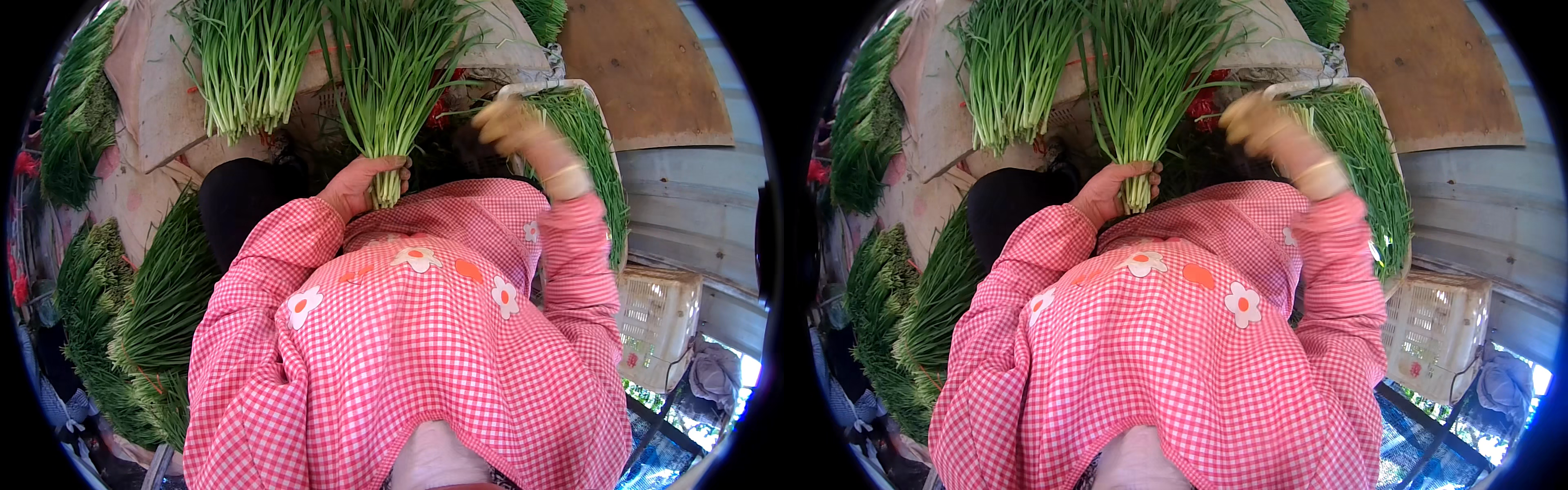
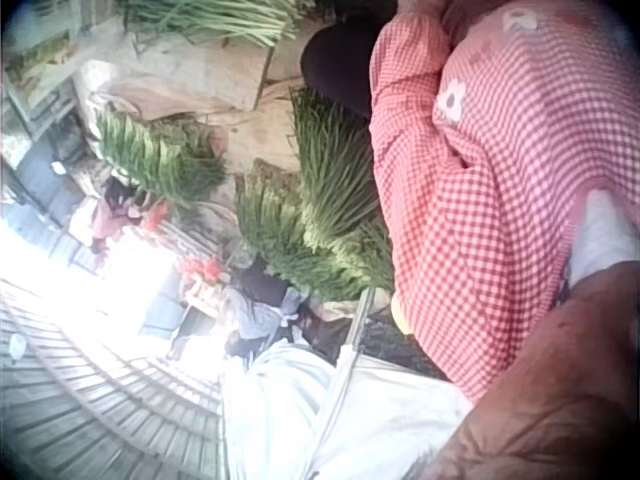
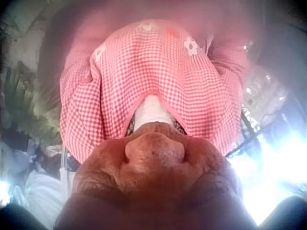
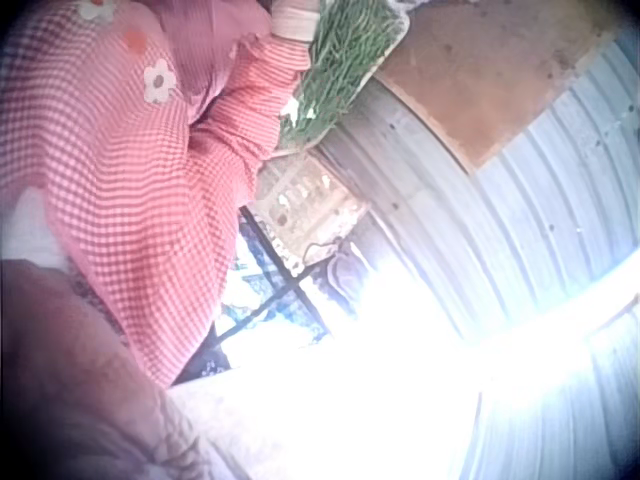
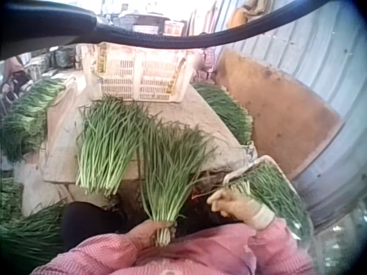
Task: The person gathers green onions, aligns them into bunches, and ties them with rubber bands. The person places the finished bundles into a white plastic basket. The person repeats this process throughout the clip.
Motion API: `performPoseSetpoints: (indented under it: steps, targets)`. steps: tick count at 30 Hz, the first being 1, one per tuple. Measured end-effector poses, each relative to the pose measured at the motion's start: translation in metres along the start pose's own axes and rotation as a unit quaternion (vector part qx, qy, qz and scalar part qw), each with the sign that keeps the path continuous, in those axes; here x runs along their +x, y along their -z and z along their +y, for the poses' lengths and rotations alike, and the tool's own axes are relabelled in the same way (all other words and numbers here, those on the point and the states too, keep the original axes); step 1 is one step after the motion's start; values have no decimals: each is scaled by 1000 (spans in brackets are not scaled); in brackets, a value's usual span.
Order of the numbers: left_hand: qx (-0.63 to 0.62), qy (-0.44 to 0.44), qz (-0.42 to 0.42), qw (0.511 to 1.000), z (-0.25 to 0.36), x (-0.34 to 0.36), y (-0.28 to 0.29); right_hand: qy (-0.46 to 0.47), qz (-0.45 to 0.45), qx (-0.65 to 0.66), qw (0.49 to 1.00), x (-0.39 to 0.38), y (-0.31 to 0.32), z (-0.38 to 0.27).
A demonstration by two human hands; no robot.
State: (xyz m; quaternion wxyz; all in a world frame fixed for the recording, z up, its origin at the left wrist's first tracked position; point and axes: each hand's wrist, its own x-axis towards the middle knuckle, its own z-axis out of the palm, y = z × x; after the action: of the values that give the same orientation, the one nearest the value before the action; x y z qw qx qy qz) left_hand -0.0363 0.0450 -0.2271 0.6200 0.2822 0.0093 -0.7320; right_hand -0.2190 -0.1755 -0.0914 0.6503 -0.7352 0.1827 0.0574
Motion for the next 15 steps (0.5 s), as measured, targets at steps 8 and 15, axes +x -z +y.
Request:
performPoseSetpoints:
  steps: [8,15]
  targets:
    - [-12,2,-21,1000,2,-6,-1,141,205,-41,968,63,-111,93]
    - [40,-40,-7,998,-1,-1,0,-76,-32,139,987,25,-101,28]
